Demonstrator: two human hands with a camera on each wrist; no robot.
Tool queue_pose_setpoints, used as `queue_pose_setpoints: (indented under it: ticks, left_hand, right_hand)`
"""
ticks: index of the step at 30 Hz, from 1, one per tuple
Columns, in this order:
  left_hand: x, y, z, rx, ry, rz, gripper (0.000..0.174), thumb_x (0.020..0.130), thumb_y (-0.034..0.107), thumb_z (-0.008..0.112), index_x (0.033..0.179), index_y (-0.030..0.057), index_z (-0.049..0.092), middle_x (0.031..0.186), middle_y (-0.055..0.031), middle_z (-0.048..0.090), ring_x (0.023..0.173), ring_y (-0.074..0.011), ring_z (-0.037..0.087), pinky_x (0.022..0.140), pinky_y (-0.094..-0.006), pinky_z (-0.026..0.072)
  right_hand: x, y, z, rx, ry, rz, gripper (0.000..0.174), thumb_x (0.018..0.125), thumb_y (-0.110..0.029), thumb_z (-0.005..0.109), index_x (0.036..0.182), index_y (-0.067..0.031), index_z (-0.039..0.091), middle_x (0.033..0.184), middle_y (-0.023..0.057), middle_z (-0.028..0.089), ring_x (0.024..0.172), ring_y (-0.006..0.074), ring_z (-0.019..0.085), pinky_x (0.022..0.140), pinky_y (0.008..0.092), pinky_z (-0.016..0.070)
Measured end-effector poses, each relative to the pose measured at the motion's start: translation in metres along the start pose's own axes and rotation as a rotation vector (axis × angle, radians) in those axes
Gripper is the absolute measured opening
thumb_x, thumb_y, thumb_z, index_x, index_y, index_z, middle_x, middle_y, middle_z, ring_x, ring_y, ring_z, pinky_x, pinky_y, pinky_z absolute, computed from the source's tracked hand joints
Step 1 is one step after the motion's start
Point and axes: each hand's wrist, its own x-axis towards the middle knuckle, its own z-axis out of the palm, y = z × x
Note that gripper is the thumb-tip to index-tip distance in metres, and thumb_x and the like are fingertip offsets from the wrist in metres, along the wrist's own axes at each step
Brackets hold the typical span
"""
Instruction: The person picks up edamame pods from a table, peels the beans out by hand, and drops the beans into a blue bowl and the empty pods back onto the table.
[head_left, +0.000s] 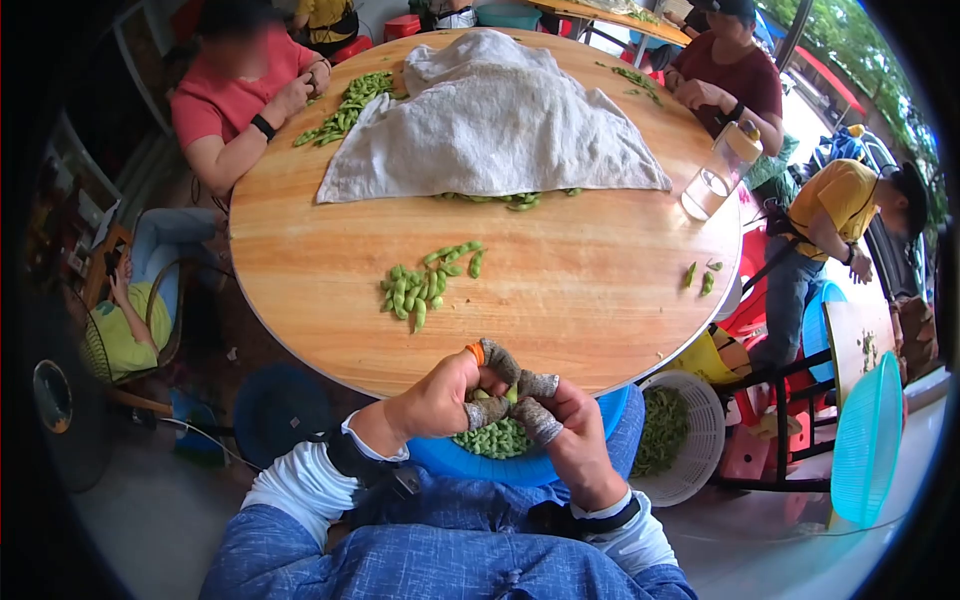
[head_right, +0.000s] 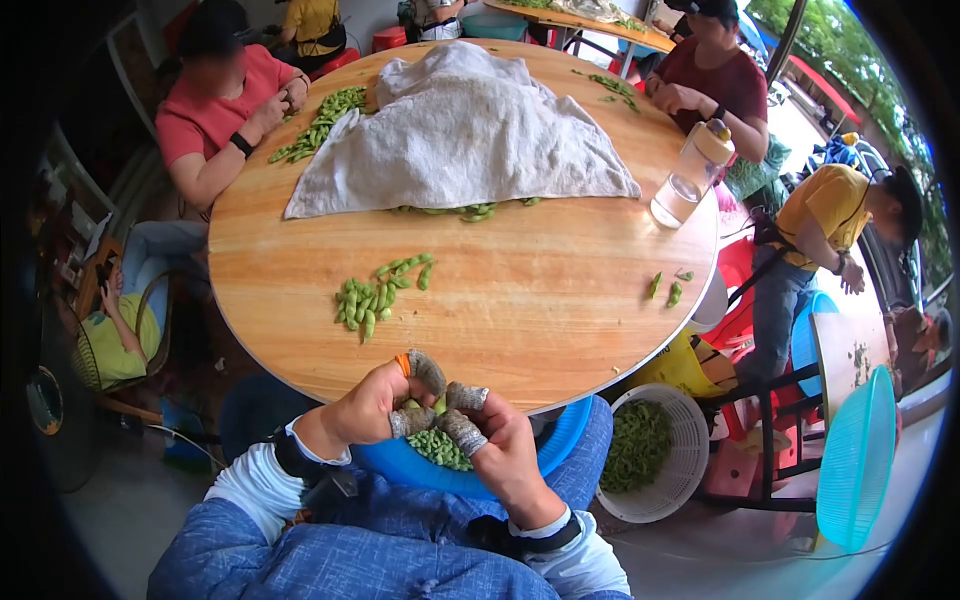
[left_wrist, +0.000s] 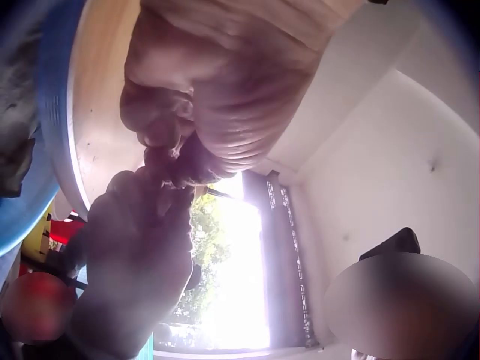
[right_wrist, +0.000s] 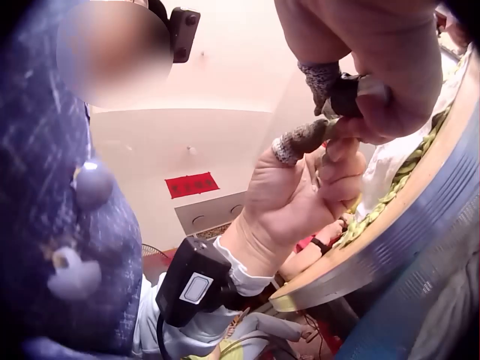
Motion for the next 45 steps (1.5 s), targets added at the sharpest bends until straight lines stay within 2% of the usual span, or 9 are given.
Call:
queue_pose_setpoints:
  ticks: [5, 8, 11, 13, 16, 19, 22, 25, 45]
  left_hand:
    - [-0.004, -0.021, 0.022, -0.260, 0.271, 0.000, 0.022, 0.079, 0.000, 0.054, 0.098, 0.0042, 0.045, 0.083, 0.0014, 0.048, 0.076, -0.0056, 0.046, 0.069, -0.0197, 0.0391]
    - [-0.006, -0.019, 0.026, -0.490, 0.335, -0.106, 0.027, 0.075, 0.001, 0.059, 0.098, 0.0053, 0.046, 0.084, 0.0015, 0.047, 0.077, -0.0069, 0.046, 0.066, -0.0192, 0.0389]
    - [-0.005, -0.022, 0.021, -0.434, 0.231, 0.001, 0.022, 0.079, 0.001, 0.055, 0.099, 0.0049, 0.047, 0.082, 0.0022, 0.049, 0.075, -0.0064, 0.047, 0.070, -0.0200, 0.0391]
    - [-0.005, -0.022, 0.019, -0.402, 0.162, 0.009, 0.023, 0.078, 0.003, 0.057, 0.099, 0.0051, 0.047, 0.082, 0.0023, 0.049, 0.075, -0.0063, 0.046, 0.070, -0.0201, 0.0387]
    - [-0.005, -0.027, 0.011, -0.428, 0.038, -0.043, 0.030, 0.074, 0.008, 0.063, 0.099, 0.0050, 0.047, 0.083, 0.0015, 0.048, 0.079, -0.0073, 0.046, 0.073, -0.0215, 0.0373]
    - [-0.003, -0.027, 0.009, -0.450, -0.037, -0.084, 0.032, 0.073, 0.010, 0.066, 0.099, 0.0045, 0.047, 0.083, 0.0018, 0.048, 0.078, -0.0063, 0.046, 0.072, -0.0205, 0.0373]
    - [-0.002, -0.024, 0.009, -0.471, -0.063, -0.104, 0.032, 0.073, 0.010, 0.066, 0.099, 0.0042, 0.047, 0.083, 0.0020, 0.049, 0.076, -0.0055, 0.046, 0.071, -0.0194, 0.0378]
    - [-0.002, -0.022, 0.008, -0.474, -0.080, -0.130, 0.032, 0.074, 0.010, 0.065, 0.100, 0.0046, 0.046, 0.084, 0.0017, 0.049, 0.076, -0.0054, 0.047, 0.071, -0.0192, 0.0382]
    - [0.000, -0.013, 0.009, -0.414, -0.126, -0.199, 0.034, 0.074, 0.011, 0.065, 0.100, 0.0060, 0.045, 0.085, 0.0011, 0.051, 0.076, -0.0054, 0.046, 0.070, -0.0186, 0.0381]
  right_hand:
    - [-0.002, 0.020, 0.000, -0.153, 0.163, -0.139, 0.026, 0.079, -0.001, 0.056, 0.104, 0.0044, 0.051, 0.094, 0.0057, 0.058, 0.087, 0.0114, 0.054, 0.078, 0.0236, 0.0432]
    - [-0.005, 0.019, 0.002, -0.159, 0.164, -0.162, 0.024, 0.079, -0.001, 0.056, 0.103, 0.0043, 0.052, 0.093, 0.0054, 0.058, 0.086, 0.0116, 0.055, 0.078, 0.0236, 0.0433]
    - [-0.005, 0.015, -0.001, -0.031, 0.119, -0.067, 0.022, 0.080, -0.003, 0.056, 0.101, 0.0034, 0.053, 0.090, 0.0040, 0.058, 0.082, 0.0100, 0.055, 0.073, 0.0221, 0.0436]
    - [-0.008, 0.013, -0.007, 0.043, 0.110, 0.051, 0.019, 0.080, -0.007, 0.057, 0.097, 0.0009, 0.056, 0.083, 0.0010, 0.059, 0.071, 0.0053, 0.052, 0.062, 0.0184, 0.0412]
    - [-0.012, 0.011, -0.011, 0.105, 0.067, 0.098, 0.018, 0.078, -0.009, 0.059, 0.094, -0.0006, 0.057, 0.080, -0.0003, 0.059, 0.065, 0.0029, 0.049, 0.056, 0.0167, 0.0371]
    - [-0.014, 0.009, -0.012, 0.171, 0.025, 0.126, 0.016, 0.077, -0.009, 0.060, 0.091, -0.0015, 0.058, 0.078, -0.0004, 0.059, 0.064, 0.0035, 0.049, 0.056, 0.0168, 0.0373]
    - [-0.014, 0.009, -0.013, 0.135, 0.017, 0.141, 0.023, 0.076, -0.019, 0.062, 0.088, 0.0008, 0.057, 0.073, 0.0034, 0.056, 0.062, 0.0079, 0.048, 0.055, 0.0194, 0.0366]
    - [-0.013, 0.008, -0.017, 0.204, -0.030, 0.172, 0.013, 0.077, -0.010, 0.061, 0.087, -0.0023, 0.058, 0.077, -0.0003, 0.059, 0.064, 0.0039, 0.050, 0.057, 0.0171, 0.0382]
    - [-0.016, 0.010, -0.019, 0.209, -0.041, 0.171, 0.012, 0.077, -0.007, 0.060, 0.087, -0.0021, 0.058, 0.075, -0.0009, 0.058, 0.064, 0.0039, 0.049, 0.057, 0.0168, 0.0377]
